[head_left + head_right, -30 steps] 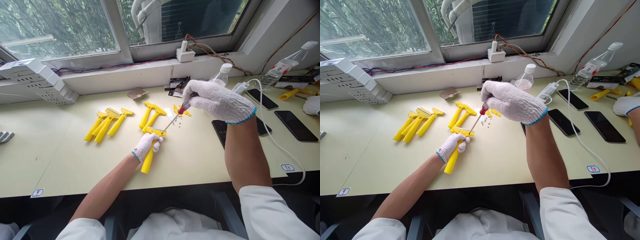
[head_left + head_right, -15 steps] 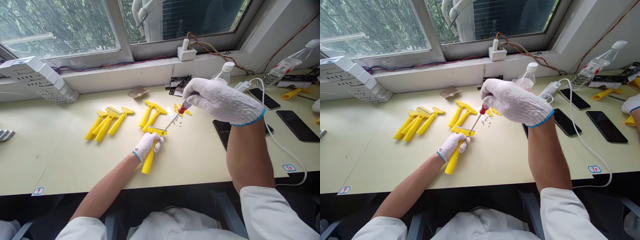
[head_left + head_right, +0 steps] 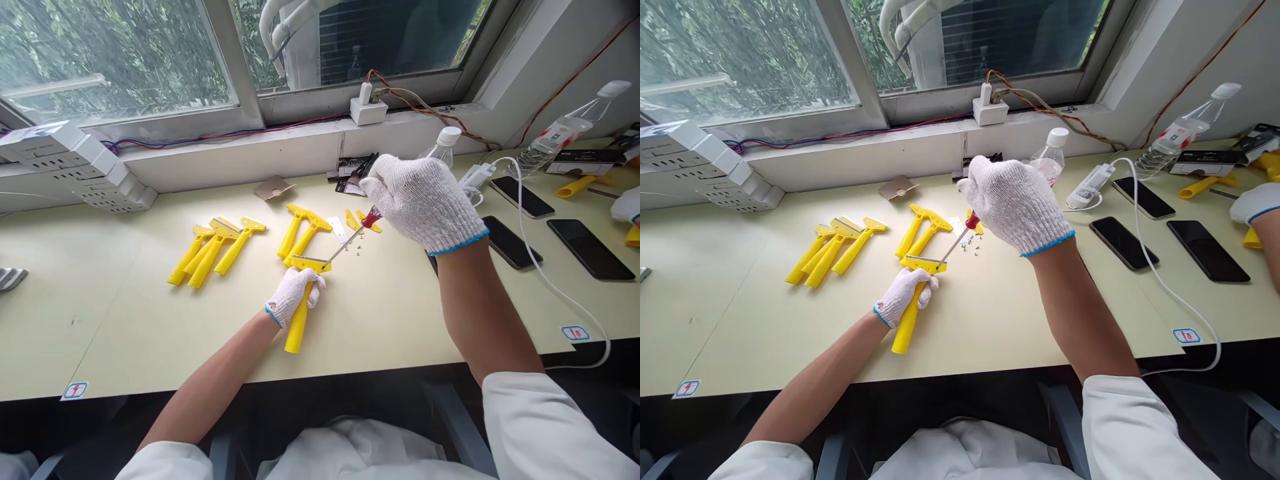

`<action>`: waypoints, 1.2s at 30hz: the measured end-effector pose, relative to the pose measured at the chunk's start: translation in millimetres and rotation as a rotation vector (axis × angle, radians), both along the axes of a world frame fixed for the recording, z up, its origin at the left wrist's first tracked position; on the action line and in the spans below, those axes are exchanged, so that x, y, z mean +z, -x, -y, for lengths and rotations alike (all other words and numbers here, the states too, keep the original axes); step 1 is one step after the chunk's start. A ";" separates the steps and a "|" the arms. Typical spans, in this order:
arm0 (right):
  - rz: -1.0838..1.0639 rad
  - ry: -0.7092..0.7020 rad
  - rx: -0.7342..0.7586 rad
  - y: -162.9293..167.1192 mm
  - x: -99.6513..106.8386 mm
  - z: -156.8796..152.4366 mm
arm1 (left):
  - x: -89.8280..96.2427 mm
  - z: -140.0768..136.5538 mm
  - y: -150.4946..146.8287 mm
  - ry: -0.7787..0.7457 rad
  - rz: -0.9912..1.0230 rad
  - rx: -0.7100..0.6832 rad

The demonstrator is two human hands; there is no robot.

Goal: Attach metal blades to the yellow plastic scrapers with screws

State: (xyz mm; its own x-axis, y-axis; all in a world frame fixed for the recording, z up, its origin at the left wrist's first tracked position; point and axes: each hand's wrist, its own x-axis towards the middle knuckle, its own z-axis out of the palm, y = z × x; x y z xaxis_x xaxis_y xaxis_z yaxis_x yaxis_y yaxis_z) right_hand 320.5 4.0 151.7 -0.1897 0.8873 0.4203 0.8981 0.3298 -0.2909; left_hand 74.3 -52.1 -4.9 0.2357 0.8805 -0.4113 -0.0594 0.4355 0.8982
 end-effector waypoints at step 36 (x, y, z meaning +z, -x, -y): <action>-0.255 0.069 0.142 -4.8 4.6 9.9 | -3.4 -2.2 0.1 -0.021 0.014 0.062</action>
